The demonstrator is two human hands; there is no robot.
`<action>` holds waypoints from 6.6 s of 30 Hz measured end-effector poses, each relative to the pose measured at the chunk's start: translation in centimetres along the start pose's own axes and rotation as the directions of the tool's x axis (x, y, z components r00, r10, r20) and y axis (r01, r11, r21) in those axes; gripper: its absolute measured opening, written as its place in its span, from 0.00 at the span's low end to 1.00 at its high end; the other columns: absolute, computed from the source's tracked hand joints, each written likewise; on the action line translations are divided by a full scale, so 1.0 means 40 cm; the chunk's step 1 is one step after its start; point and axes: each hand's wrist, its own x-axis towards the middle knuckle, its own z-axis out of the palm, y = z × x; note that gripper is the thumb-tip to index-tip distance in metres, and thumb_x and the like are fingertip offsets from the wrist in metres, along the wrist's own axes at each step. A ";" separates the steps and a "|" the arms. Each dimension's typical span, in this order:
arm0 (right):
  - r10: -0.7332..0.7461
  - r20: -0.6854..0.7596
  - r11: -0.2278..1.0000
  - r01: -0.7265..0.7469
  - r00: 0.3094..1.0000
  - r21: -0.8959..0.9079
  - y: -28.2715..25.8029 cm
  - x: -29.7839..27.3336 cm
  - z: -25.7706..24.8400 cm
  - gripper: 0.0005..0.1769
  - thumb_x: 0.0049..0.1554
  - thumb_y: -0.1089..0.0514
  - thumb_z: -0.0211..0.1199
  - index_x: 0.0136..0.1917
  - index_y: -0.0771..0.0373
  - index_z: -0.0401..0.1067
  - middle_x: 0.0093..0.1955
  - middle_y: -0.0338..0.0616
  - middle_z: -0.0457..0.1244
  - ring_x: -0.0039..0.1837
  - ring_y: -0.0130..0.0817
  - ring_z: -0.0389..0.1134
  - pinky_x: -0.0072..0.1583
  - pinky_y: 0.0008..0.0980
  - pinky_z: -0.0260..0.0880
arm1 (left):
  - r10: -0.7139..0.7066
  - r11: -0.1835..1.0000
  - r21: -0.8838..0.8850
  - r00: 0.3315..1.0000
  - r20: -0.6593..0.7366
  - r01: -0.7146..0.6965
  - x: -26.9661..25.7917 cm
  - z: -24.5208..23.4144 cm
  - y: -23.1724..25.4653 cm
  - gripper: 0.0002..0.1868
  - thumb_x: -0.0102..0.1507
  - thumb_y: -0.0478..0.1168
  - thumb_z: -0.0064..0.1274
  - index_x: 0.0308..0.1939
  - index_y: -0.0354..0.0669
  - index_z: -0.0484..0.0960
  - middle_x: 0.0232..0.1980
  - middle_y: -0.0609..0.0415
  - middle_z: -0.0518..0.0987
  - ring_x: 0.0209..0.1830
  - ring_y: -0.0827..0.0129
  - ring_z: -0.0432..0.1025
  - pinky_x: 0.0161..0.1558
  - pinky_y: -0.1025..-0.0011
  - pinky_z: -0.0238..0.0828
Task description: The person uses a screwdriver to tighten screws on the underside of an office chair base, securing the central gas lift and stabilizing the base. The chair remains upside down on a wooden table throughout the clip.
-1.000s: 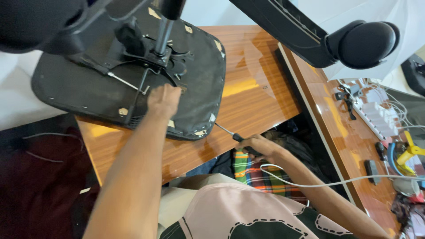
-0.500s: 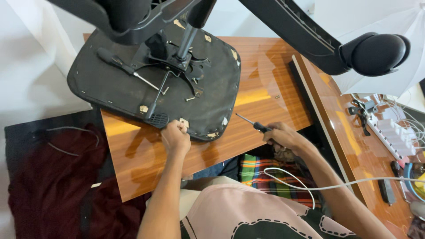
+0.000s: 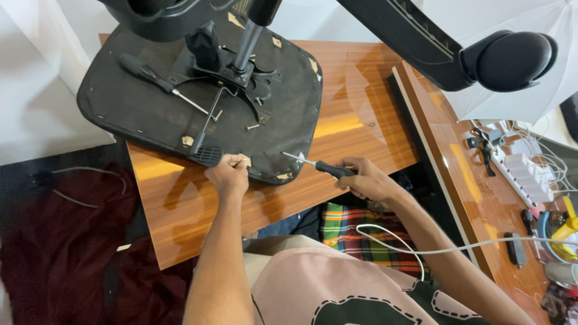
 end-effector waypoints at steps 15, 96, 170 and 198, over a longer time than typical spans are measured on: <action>-0.058 -0.143 0.993 0.042 0.988 -0.112 0.071 0.059 0.056 0.18 0.50 0.56 0.70 0.52 0.67 0.79 0.29 0.39 0.62 0.29 0.25 0.60 0.33 0.27 0.60 | -0.229 0.769 -0.546 0.941 0.249 0.332 -0.015 0.033 0.013 0.12 0.63 0.32 0.57 0.49 0.30 0.81 0.40 0.49 0.83 0.33 0.72 0.77 0.34 0.79 0.76; -0.744 0.471 0.190 0.825 0.475 -0.532 -0.426 0.317 0.100 0.13 0.45 0.70 0.64 0.46 0.68 0.69 0.41 0.56 0.67 0.49 0.55 0.70 0.51 0.48 0.67 | 0.400 0.863 0.277 0.907 0.135 -0.422 0.185 0.138 0.033 0.07 0.50 0.31 0.68 0.24 0.37 0.83 0.51 0.34 0.81 0.60 0.46 0.73 0.56 0.58 0.72; -0.320 -0.222 0.916 0.241 0.921 -0.321 -0.182 0.275 -0.119 0.17 0.52 0.52 0.71 0.51 0.65 0.78 0.35 0.41 0.70 0.32 0.23 0.68 0.35 0.25 0.67 | -0.074 0.864 0.502 0.996 0.052 0.038 0.218 0.181 0.209 0.05 0.57 0.38 0.64 0.37 0.50 0.90 0.44 0.42 0.84 0.46 0.48 0.80 0.47 0.57 0.79; -0.485 -0.183 0.843 0.401 0.855 -0.358 -0.231 0.313 -0.092 0.16 0.53 0.51 0.69 0.49 0.65 0.79 0.31 0.40 0.69 0.34 0.23 0.67 0.38 0.27 0.65 | -0.334 0.822 0.417 0.922 -0.197 0.387 0.200 0.236 0.256 0.16 0.60 0.49 0.65 0.44 0.44 0.84 0.50 0.44 0.83 0.50 0.50 0.79 0.46 0.56 0.79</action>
